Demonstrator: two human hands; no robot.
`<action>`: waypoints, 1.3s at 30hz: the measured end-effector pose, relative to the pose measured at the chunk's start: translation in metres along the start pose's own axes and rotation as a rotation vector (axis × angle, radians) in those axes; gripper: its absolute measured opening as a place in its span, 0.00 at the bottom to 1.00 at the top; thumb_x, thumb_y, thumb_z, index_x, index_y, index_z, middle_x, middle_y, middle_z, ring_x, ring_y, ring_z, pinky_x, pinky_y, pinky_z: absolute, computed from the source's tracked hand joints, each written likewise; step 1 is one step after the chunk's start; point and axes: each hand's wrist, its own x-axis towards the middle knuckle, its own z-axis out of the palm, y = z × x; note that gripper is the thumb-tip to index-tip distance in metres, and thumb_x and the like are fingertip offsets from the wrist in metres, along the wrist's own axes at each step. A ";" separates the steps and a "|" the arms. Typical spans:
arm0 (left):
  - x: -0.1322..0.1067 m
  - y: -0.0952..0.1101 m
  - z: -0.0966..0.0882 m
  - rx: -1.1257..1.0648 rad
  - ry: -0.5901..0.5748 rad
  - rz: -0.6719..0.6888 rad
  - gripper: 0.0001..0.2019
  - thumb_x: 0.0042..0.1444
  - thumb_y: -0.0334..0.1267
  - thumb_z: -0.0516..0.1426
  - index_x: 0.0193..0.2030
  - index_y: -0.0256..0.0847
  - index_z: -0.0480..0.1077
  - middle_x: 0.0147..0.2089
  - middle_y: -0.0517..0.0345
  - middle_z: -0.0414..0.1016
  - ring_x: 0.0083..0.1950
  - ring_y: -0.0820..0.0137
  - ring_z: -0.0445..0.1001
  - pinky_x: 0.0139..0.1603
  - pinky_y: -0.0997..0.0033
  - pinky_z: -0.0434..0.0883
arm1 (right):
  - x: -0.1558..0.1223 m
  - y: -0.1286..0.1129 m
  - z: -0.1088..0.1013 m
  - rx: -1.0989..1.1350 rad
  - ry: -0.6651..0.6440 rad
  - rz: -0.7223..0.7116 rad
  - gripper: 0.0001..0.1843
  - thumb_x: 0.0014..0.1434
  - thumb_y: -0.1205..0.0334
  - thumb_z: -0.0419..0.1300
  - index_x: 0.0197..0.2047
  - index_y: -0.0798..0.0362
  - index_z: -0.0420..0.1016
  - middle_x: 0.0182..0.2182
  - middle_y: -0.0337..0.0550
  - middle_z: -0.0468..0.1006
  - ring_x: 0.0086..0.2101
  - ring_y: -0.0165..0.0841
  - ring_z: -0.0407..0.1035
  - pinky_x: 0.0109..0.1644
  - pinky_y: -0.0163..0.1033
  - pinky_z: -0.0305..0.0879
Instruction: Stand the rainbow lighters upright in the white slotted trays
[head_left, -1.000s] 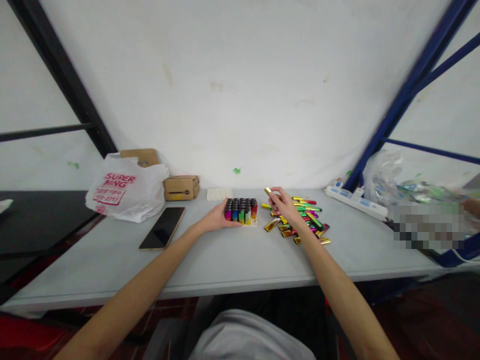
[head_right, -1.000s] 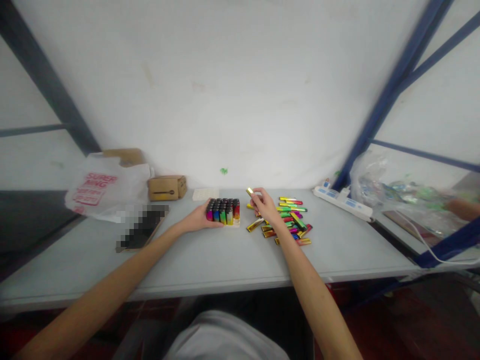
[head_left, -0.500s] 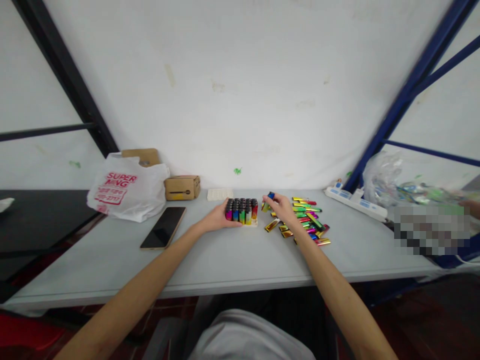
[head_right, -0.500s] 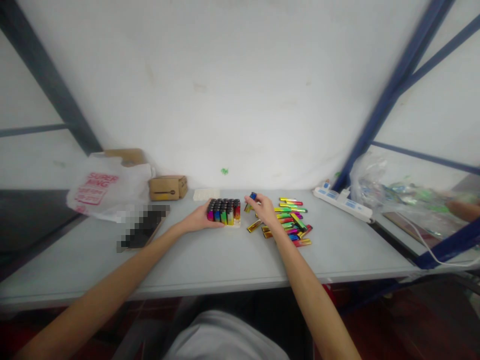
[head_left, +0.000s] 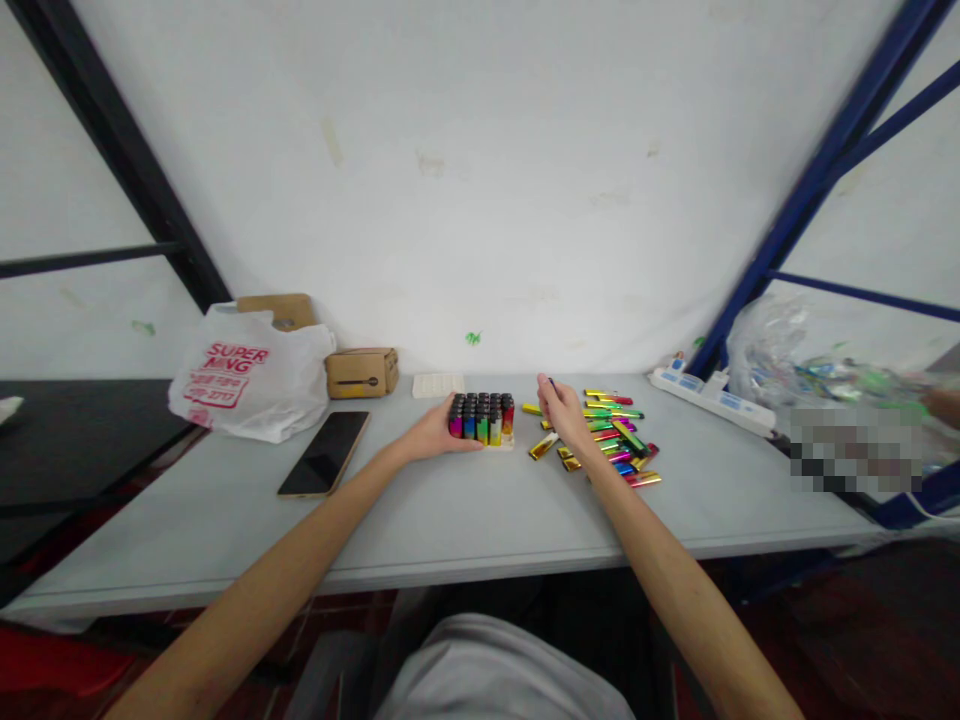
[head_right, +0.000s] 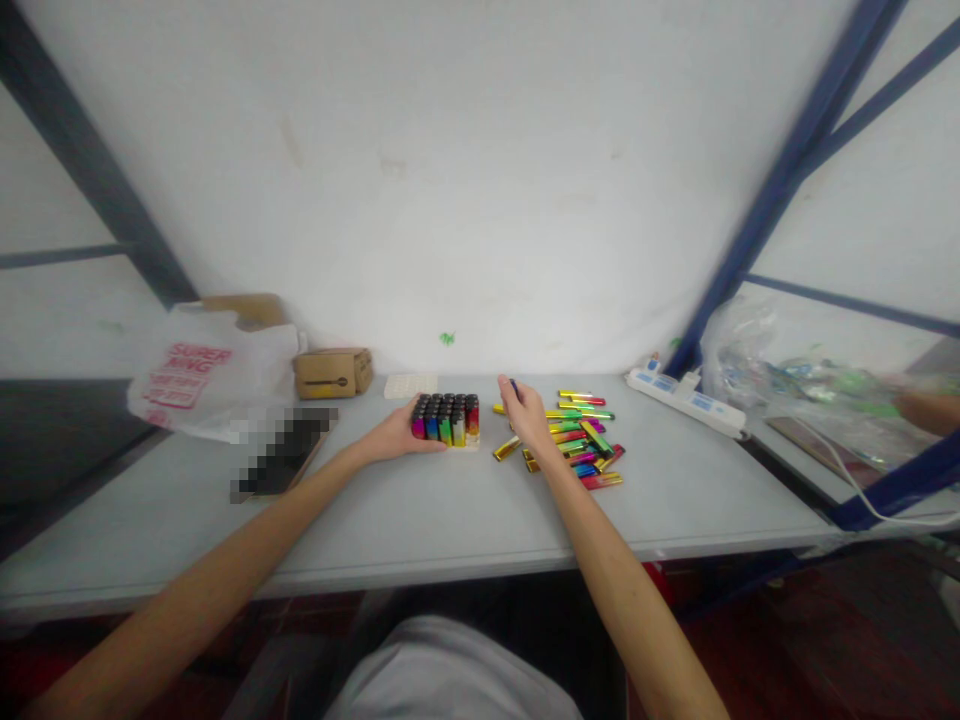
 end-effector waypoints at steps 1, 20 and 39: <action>0.000 0.001 0.000 -0.006 -0.005 -0.001 0.40 0.41 0.57 0.75 0.56 0.43 0.67 0.55 0.50 0.82 0.56 0.50 0.81 0.59 0.51 0.78 | -0.001 -0.002 -0.001 -0.037 0.021 -0.015 0.35 0.62 0.23 0.52 0.25 0.46 0.56 0.19 0.33 0.55 0.23 0.30 0.52 0.24 0.37 0.50; 0.000 -0.002 0.000 0.023 -0.005 -0.004 0.39 0.42 0.58 0.75 0.55 0.43 0.66 0.53 0.53 0.82 0.54 0.52 0.81 0.56 0.53 0.79 | -0.004 -0.006 0.005 -0.281 0.022 -0.157 0.22 0.61 0.43 0.51 0.23 0.47 0.53 0.21 0.35 0.53 0.26 0.31 0.52 0.31 0.39 0.47; 0.001 -0.004 0.000 0.026 0.001 0.003 0.39 0.42 0.58 0.75 0.55 0.43 0.66 0.52 0.52 0.81 0.52 0.52 0.80 0.54 0.54 0.78 | -0.003 -0.002 0.003 -0.342 -0.015 -0.172 0.24 0.65 0.40 0.51 0.25 0.47 0.58 0.21 0.35 0.58 0.26 0.32 0.56 0.33 0.39 0.51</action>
